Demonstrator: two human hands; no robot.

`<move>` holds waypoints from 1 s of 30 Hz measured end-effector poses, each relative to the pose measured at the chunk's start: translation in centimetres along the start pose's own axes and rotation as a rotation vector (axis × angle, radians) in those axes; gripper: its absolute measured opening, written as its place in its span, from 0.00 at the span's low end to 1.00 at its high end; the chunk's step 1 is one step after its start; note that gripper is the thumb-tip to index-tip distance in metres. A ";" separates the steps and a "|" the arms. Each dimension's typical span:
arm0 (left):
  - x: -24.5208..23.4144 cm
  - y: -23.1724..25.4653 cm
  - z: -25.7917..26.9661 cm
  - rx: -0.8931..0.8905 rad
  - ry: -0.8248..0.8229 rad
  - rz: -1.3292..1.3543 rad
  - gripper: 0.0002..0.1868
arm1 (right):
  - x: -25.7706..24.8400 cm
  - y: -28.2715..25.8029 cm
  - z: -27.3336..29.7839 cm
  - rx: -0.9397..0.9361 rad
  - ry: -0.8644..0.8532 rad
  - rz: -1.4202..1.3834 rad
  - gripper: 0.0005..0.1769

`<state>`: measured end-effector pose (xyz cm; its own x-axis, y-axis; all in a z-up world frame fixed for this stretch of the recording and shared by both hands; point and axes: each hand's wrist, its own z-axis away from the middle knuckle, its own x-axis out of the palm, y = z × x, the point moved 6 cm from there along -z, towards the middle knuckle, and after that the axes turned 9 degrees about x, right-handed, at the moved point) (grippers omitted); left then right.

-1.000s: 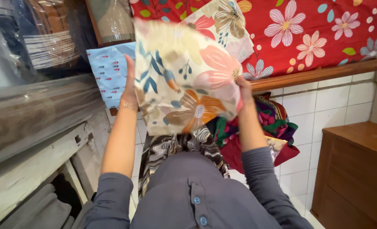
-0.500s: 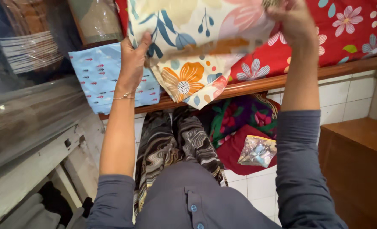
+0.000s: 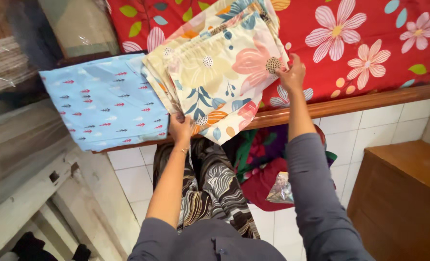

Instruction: The person sweeps a floral-patterned bed with a traditional straw broom, then moves to a nearby chair and folds several pieces of fabric, stacking them on the bed.

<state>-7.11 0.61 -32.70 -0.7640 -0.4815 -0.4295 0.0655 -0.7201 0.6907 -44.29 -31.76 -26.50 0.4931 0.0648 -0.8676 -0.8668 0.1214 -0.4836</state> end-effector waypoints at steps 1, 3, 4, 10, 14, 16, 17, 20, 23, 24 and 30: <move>-0.2 -0.7 0.7 0.036 0.066 -0.167 0.26 | 0.5 1.4 0.4 0.053 0.051 0.009 0.40; -0.6 -1.6 2.8 0.011 0.148 -0.302 0.32 | 3.2 6.2 2.9 0.710 -0.082 -0.335 0.40; -0.4 -1.5 3.5 -0.041 0.172 -0.261 0.34 | 4.7 7.8 4.6 1.032 -0.144 -0.511 0.41; 2.8 -0.7 6.6 -0.812 0.015 0.396 0.48 | 12.6 4.2 13.2 1.399 -0.638 -0.941 0.53; 2.8 -0.8 5.7 -0.818 0.010 0.393 0.40 | 13.2 2.7 13.3 1.386 -0.551 -0.970 0.44; 2.4 -0.4 4.0 -0.483 0.034 0.337 0.30 | 12.5 1.7 11.9 1.340 -0.471 -0.947 0.38; 2.2 0.0 3.2 -0.313 0.047 0.307 0.26 | 12.1 1.0 11.0 1.322 -0.438 -0.946 0.34; 3.6 -1.7 2.5 -0.642 -0.010 0.735 0.14 | 10.4 -1.7 8.5 1.212 -0.344 -0.855 0.24; 3.3 -0.3 1.2 -0.663 -0.050 0.984 0.10 | 7.8 -4.6 5.8 1.017 -0.214 -0.633 0.20; 3.1 0.6 0.9 -0.688 -0.083 1.026 0.10 | 7.6 -5.7 5.2 1.028 -0.243 -0.781 0.20; 0.0 11.1 -1.8 -0.624 -0.381 1.146 0.14 | 5.0 -12.1 1.3 1.096 -0.370 -1.350 0.24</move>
<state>-5.28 -8.26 -26.10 -0.2066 -0.8640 0.4591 0.9778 -0.1655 0.1284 -31.28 -31.59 -24.86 0.8762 -0.4498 0.1728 0.4816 0.8060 -0.3442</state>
